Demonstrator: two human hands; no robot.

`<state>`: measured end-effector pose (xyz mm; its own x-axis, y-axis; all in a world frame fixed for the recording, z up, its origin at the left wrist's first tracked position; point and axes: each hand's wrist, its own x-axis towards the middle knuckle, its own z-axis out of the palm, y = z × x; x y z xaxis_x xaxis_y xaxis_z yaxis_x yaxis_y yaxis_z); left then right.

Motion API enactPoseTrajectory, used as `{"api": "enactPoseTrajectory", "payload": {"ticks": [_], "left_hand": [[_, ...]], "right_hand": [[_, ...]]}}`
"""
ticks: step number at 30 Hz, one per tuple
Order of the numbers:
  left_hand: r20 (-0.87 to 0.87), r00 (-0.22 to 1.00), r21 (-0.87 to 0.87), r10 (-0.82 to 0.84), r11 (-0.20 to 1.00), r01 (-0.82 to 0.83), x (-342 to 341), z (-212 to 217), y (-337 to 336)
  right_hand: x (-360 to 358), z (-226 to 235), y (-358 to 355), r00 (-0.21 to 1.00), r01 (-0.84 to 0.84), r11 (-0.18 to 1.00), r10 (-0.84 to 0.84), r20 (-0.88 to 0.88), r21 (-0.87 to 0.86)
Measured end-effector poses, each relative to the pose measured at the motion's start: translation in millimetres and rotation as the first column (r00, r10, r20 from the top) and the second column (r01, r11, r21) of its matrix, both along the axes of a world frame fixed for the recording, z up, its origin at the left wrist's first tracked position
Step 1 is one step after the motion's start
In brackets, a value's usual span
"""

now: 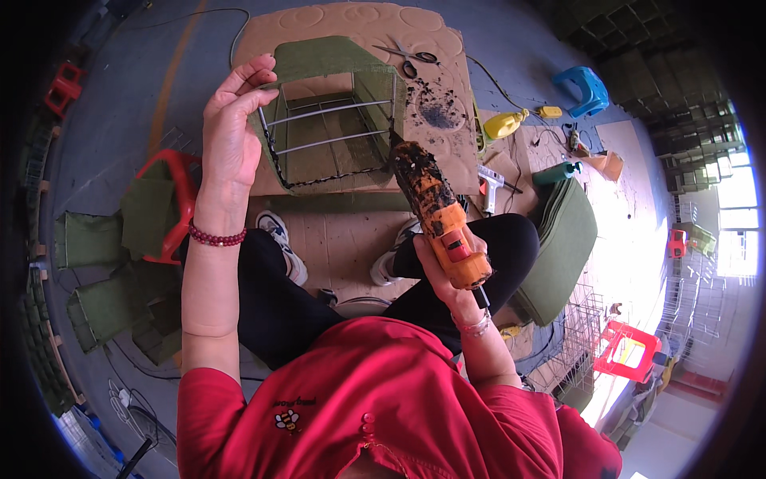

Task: The recorder uses a hot glue gun and pre-cut fabric to assemble green fabric baskets onto wire frames.

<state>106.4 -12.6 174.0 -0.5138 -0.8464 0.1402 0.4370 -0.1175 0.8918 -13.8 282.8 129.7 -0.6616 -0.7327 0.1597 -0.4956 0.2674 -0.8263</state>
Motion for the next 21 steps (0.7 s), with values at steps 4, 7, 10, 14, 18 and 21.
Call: {"api": "enactPoseTrajectory", "payload": {"ticks": [4, 7, 10, 14, 18, 21], "left_hand": [[-0.018, 1.0, 0.005, 0.02, 1.0, -0.02, -1, 1, 1], [-0.005, 1.0, 0.004, 0.017, 1.0, -0.017, -1, 0, 0], [0.005, 1.0, 0.009, 0.011, 1.0, -0.011, 0, -1, 0], [0.001, 1.0, 0.008, 0.012, 1.0, -0.012, 0, 0, 0], [-0.003, 1.0, 0.007, 0.004, 1.0, -0.004, -2, -2, 0], [-0.003, 1.0, 0.01, 0.012, 1.0, -0.012, 0, -2, -2]], "right_hand": [[-3, 3, -4, 0.999, -0.009, 1.0, 0.009, -0.036, -0.016], [-2, 6, -8, 1.0, -0.006, 0.998, 0.006, 0.003, -0.061], [0, 2, -6, 0.998, 0.036, 0.996, -0.032, 0.061, -0.077], [0, -2, 1, 0.998, -0.003, 0.999, 0.006, 0.058, -0.054], [3, 2, -2, 0.988, 0.033, 0.999, -0.029, 0.152, -0.021], [8, 12, -7, 0.982, 0.019, 0.999, -0.009, 0.187, -0.049]]}}
